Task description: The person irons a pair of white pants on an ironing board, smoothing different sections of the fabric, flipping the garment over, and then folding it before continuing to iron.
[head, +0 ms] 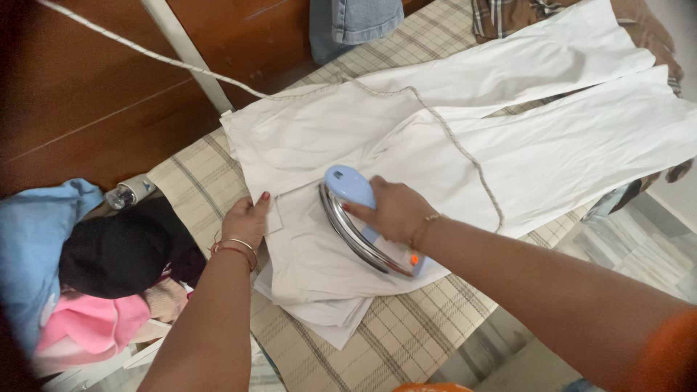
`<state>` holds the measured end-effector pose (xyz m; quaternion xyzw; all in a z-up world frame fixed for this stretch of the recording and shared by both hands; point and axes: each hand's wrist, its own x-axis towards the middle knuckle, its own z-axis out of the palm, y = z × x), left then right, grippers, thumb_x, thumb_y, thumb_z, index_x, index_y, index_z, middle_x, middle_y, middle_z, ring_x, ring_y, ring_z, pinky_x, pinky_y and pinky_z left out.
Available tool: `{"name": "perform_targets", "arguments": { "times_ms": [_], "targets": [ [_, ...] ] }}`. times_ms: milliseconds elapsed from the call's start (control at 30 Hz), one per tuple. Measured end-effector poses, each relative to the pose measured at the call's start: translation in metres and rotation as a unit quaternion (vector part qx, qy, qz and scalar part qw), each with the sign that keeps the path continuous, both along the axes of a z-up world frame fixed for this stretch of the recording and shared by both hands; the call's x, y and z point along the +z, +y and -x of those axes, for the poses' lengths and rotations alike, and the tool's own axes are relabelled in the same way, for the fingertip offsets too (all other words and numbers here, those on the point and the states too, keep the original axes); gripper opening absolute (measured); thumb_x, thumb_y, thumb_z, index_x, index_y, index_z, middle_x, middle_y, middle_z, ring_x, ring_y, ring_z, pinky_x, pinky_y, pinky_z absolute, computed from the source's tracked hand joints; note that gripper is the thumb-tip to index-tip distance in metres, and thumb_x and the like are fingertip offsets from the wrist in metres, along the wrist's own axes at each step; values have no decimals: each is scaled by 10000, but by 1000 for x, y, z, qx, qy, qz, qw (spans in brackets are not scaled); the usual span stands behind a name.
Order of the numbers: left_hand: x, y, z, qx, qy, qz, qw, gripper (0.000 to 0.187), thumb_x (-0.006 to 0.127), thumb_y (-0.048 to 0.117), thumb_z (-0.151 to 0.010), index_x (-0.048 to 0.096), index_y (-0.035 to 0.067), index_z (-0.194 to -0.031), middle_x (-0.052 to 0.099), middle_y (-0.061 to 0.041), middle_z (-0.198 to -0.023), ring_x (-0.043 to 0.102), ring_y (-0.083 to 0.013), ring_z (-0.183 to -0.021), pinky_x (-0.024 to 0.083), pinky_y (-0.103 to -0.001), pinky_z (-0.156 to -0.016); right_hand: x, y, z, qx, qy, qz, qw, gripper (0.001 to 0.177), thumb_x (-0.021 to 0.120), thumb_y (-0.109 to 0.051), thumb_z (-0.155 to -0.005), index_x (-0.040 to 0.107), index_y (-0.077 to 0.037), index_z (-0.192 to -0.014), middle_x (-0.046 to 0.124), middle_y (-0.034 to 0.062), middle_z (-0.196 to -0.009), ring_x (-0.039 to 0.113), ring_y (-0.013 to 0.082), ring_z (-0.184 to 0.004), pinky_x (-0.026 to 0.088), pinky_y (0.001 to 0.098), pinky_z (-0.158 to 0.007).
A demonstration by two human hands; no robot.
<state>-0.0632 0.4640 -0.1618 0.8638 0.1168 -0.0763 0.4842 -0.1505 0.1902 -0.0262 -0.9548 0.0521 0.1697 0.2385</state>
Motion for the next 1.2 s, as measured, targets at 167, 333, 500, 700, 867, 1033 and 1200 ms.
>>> {"name": "perform_targets", "arguments": {
  "times_ms": [167,333,500,700,867,1033,1200],
  "targets": [
    [32,-6,33,-50,123,151,980,584,822,440,-753,739,5,-1133,764,-98,-1061,692,-208,-940,542,-324,-829,13,10,-11,12,-12,-4,1000,682,578,-659,-895,567,-7,-1094,712,173,-797,753,282,-709,600,400,-714],
    [40,5,44,-150,182,97,967,740,960,262,-585,625,-46,-1169,735,-189,-1130,731,-288,-1021,611,-427,-918,22,-17,22,150,82,-10,985,649,583,-663,-857,521,-84,-1144,717,184,-793,742,304,-681,588,424,-710],
    [13,18,44,-204,116,99,967,617,935,297,-633,755,-28,-1127,576,4,-1147,637,-252,-1171,531,-365,-1044,20,-34,55,163,89,-11,983,647,566,-674,-856,540,-94,-1143,712,207,-753,728,338,-720,568,454,-706],
    [-41,28,21,-63,153,223,960,210,739,148,-759,686,27,-922,640,-103,-1007,563,-229,-996,471,-371,-914,-9,13,16,76,-8,15,997,697,578,-659,-902,551,-3,-1133,718,246,-901,714,388,-883,559,462,-829],
    [-45,36,20,-137,44,155,977,235,578,205,-836,712,12,-841,647,-56,-980,583,-190,-942,447,-288,-882,-8,41,-16,23,-55,-15,998,714,625,-657,-869,579,18,-1097,724,253,-954,716,376,-901,564,454,-836],
    [-33,31,26,-108,88,165,976,228,563,200,-844,694,16,-867,627,-31,-906,552,-177,-876,447,-279,-838,8,5,14,99,95,-55,989,662,608,-658,-818,528,-79,-1128,736,207,-795,752,331,-678,601,447,-665],
    [-38,28,25,-75,126,280,949,108,640,112,-792,600,11,-796,576,-57,-763,532,-175,-727,459,-295,-711,13,-55,53,217,95,-36,971,634,613,-660,-835,548,-109,-1142,713,214,-742,727,345,-682,566,448,-657]
  ]
}}
